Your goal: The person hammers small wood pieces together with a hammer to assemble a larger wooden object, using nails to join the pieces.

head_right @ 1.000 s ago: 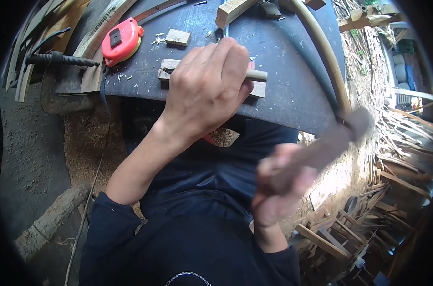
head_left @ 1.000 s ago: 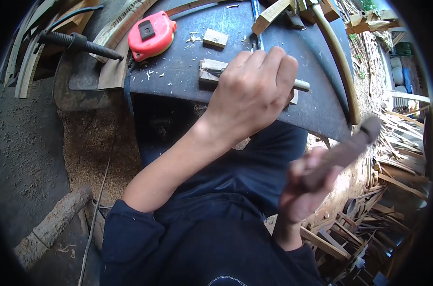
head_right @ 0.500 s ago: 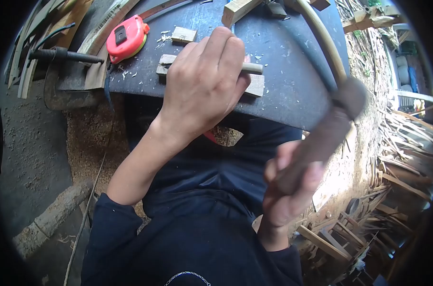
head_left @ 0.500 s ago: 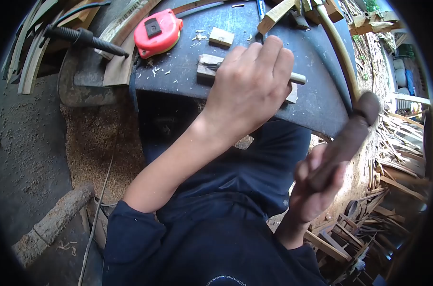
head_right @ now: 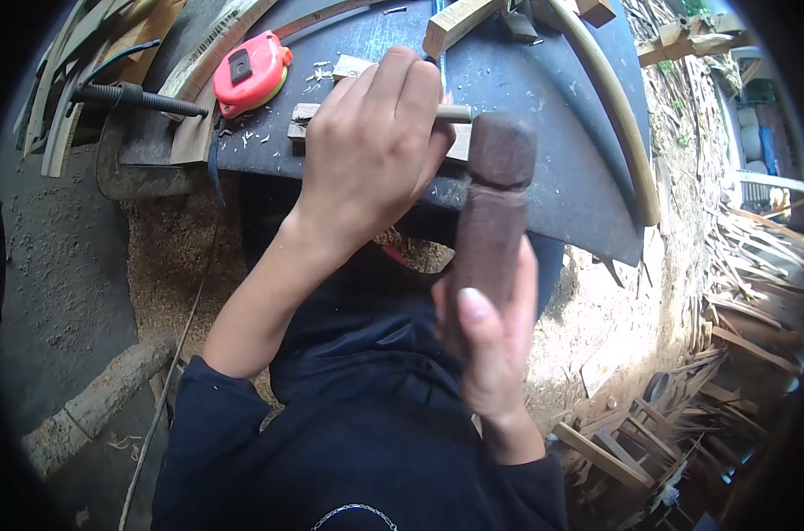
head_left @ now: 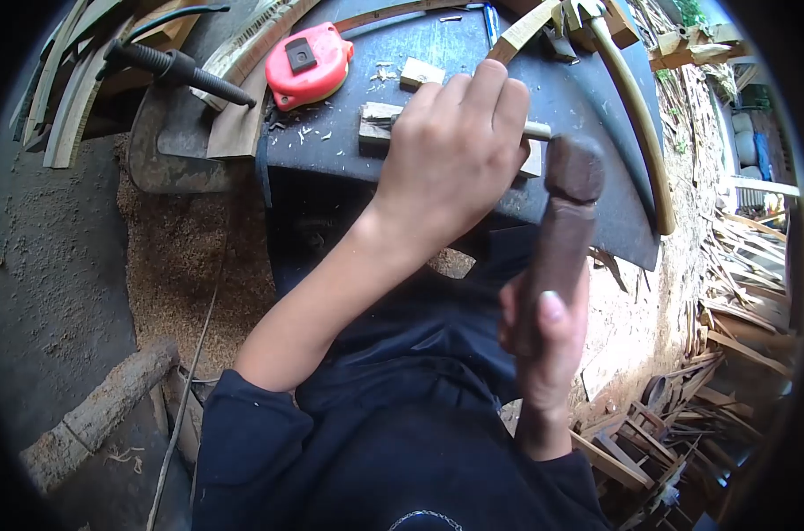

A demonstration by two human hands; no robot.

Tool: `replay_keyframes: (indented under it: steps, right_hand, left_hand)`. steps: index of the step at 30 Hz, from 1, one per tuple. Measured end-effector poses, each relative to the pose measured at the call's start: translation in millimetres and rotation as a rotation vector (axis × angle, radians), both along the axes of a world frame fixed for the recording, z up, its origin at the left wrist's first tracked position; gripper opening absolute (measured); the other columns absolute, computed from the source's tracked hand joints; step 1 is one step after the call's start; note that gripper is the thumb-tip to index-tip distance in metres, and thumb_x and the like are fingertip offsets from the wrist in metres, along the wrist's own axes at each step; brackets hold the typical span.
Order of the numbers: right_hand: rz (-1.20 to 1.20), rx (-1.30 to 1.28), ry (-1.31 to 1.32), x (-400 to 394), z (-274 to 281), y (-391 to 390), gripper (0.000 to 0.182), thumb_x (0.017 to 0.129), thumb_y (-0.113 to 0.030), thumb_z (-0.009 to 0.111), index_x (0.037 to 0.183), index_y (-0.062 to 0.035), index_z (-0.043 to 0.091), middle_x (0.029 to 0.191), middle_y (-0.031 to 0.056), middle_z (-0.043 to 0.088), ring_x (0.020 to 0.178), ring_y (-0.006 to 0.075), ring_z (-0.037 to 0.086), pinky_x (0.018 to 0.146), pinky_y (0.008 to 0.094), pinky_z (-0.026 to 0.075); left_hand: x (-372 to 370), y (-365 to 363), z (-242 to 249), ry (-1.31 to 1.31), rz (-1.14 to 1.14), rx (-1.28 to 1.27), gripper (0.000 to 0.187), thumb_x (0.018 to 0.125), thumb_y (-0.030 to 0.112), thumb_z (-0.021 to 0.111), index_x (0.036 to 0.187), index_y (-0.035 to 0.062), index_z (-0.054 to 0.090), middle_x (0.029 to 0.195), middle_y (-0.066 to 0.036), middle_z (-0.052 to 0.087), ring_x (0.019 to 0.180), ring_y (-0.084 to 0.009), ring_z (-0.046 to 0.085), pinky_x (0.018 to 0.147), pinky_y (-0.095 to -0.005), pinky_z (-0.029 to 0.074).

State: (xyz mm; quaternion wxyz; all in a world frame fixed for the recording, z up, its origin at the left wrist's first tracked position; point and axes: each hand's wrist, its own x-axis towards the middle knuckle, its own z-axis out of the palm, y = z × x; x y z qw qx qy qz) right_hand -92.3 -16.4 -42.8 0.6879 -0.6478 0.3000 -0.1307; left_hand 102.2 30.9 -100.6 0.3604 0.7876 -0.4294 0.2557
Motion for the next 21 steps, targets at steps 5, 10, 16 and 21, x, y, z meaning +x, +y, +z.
replay_keyframes:
  steps: [5, 10, 16, 21]
  right_hand:
    - [-0.341, -0.012, -0.286, 9.6, -11.5, -9.7, 0.040, 0.109, -0.049, 0.050, 0.117, -0.0094, 0.049, 0.087, 0.0030, 0.054, 0.052, 0.0065, 0.040, 0.045, 0.0234, 0.032]
    - [-0.126, -0.024, -0.068, -9.7, -2.4, -23.2, 0.056, 0.105, -0.055, 0.054, 0.130, -0.0056, 0.048, 0.084, 0.0019, 0.054, 0.055, 0.0061, 0.044, 0.045, 0.0224, 0.036]
    - [-0.013, -0.020, 0.058, 12.0, 2.7, -3.9, 0.043, 0.104, -0.051, 0.055, 0.118, -0.0108, 0.051, 0.079, 0.0013, 0.054, 0.050, 0.0067, 0.044, 0.041, 0.0233, 0.035]
    - [-0.249, 0.129, -0.352, 7.2, -3.0, -21.5, 0.047, 0.113, -0.053, 0.041, 0.122, -0.0068, 0.048, 0.092, 0.0024, 0.048, 0.055, 0.0046, 0.038, 0.040, 0.0207, 0.031]
  left_hand:
    - [-3.7, 1.9, 0.4, 0.020, 0.015, -0.006, 0.033, 0.078, 0.014, 0.078, 0.100, 0.0044, 0.055, 0.096, -0.011, 0.057, 0.084, -0.0302, 0.064, 0.074, -0.0432, 0.051]
    - [1.9, 6.2, -0.7, -0.012, 0.050, -0.002, 0.032, 0.078, 0.014, 0.078, 0.100, 0.0045, 0.056, 0.096, -0.011, 0.058, 0.084, -0.0302, 0.064, 0.074, -0.0429, 0.050]
    - [-1.2, 4.1, 3.4, -0.004, 0.065, 0.028, 0.031, 0.078, 0.015, 0.078, 0.098, 0.0052, 0.056, 0.095, -0.011, 0.058, 0.087, -0.0299, 0.064, 0.075, -0.0427, 0.050]
    - [-2.9, 8.9, 2.1, 0.006, 0.089, 0.051, 0.032, 0.078, 0.016, 0.078, 0.099, 0.0055, 0.057, 0.095, -0.010, 0.058, 0.088, -0.0297, 0.063, 0.076, -0.0425, 0.049]
